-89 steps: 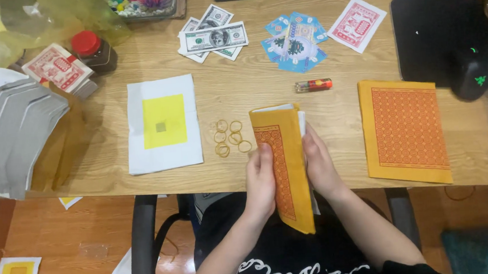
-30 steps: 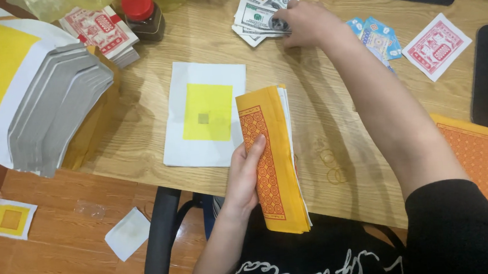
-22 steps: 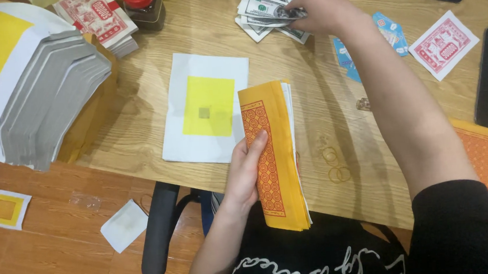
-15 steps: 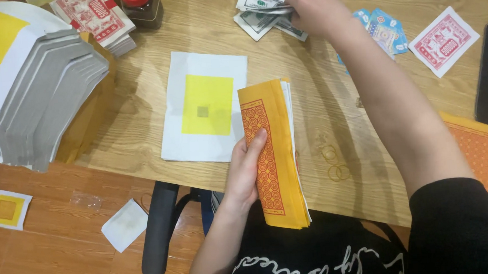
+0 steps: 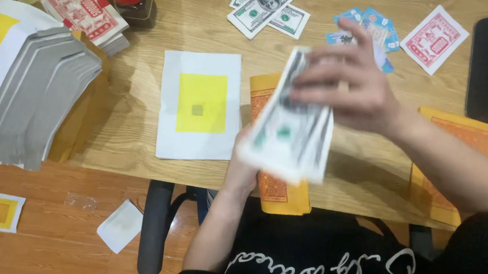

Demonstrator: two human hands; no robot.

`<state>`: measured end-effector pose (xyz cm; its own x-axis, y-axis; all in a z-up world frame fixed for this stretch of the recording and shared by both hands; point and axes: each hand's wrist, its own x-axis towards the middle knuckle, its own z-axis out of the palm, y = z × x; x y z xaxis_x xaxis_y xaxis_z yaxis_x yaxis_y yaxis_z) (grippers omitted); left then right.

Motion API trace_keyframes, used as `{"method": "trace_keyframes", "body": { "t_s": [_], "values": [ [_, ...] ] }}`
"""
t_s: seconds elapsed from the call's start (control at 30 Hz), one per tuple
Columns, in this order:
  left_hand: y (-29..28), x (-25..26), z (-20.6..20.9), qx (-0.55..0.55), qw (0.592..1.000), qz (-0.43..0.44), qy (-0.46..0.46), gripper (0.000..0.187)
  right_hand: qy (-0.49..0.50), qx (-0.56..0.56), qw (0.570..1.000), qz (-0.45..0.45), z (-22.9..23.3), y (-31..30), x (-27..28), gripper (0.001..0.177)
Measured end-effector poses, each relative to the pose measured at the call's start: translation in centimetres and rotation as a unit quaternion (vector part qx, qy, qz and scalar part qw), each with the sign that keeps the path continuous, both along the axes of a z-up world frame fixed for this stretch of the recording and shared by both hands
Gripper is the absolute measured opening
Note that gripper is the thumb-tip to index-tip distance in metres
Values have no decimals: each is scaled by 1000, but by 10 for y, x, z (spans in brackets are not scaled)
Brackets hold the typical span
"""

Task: Folding and organizing ritual paper money and joss paper into bundles

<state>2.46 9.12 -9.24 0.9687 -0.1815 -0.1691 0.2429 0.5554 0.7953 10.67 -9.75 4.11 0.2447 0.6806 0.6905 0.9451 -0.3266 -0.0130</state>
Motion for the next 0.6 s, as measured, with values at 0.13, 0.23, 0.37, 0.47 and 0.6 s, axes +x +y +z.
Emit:
{"method": "trace_keyframes", "body": {
  "t_s": [0.13,0.23,0.37,0.47,0.6],
  "values": [
    [-8,-6,56,128,985,-86,79,39,-54,-78,995,17,1,-1,-57,17],
    [-17,-16,71,83,985,-122,90,39,-42,-86,995,-11,-12,-15,-67,17],
    [-21,-26,87,104,986,-118,58,62,-43,-119,990,-53,-16,-24,-80,21],
    [-24,-31,61,115,989,-93,2,46,-26,-148,986,-67,-20,-29,-81,37],
    [-15,-26,31,65,995,4,79,24,99,-185,962,-173,-33,-56,-53,80]
  ]
}}
